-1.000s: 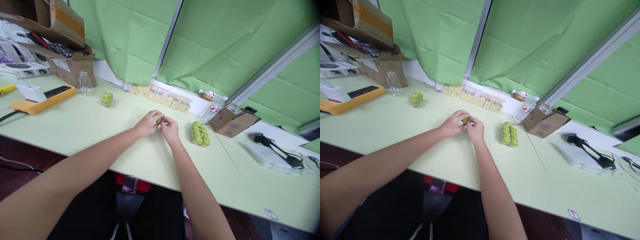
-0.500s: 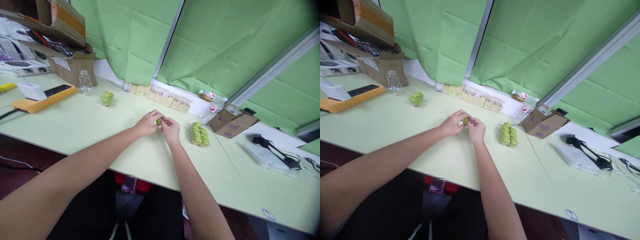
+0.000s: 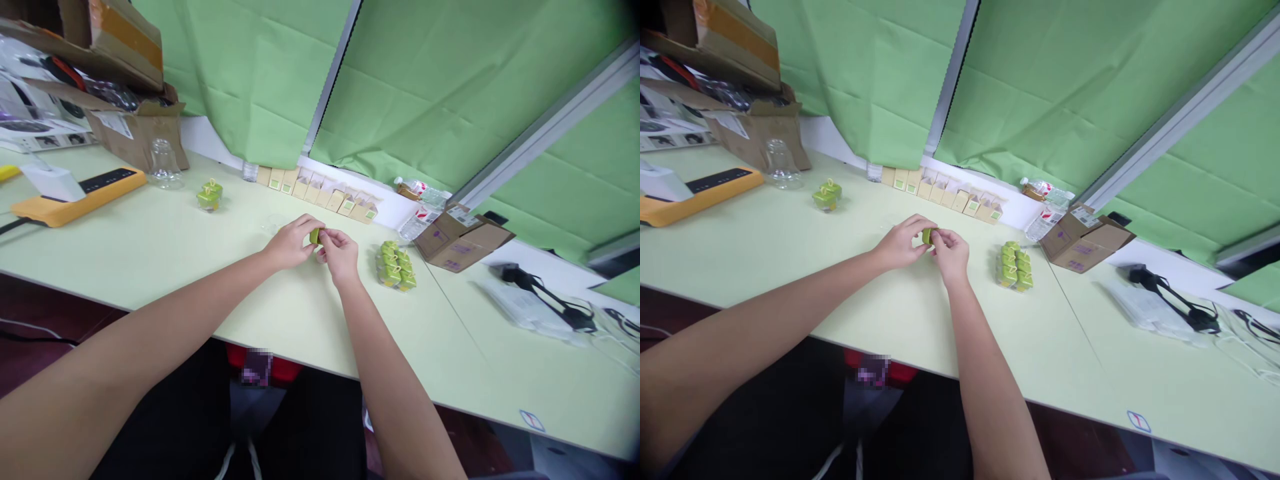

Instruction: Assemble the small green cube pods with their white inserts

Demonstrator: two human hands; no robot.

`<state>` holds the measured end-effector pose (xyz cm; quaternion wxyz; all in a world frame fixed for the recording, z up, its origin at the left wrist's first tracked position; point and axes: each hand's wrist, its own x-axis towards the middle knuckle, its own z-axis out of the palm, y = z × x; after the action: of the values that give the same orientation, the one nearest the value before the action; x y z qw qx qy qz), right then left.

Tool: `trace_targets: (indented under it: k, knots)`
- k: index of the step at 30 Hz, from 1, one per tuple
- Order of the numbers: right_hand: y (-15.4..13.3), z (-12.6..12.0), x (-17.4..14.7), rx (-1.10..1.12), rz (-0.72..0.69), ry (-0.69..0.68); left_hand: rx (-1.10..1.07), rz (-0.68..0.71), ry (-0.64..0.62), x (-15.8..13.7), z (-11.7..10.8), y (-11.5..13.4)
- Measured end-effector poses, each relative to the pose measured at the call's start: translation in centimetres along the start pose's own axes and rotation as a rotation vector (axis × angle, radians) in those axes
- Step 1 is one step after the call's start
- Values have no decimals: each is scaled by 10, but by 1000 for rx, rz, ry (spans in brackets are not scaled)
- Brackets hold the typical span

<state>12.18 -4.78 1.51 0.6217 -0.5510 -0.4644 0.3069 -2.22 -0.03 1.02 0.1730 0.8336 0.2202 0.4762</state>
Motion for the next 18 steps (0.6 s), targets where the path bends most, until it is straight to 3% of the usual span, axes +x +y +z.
trace_targets:
  k: [6, 12, 18]
  knots:
    - [-6, -4, 2, 50, 30, 80, -23, 29, 59, 2, -1, 6]
    - [-14, -6, -3, 248, 249, -229, -52, 47, 92, 3, -1, 8]
    - [-14, -5, -5, 324, 283, -233, -78, 38, 80, 2, 1, 6]
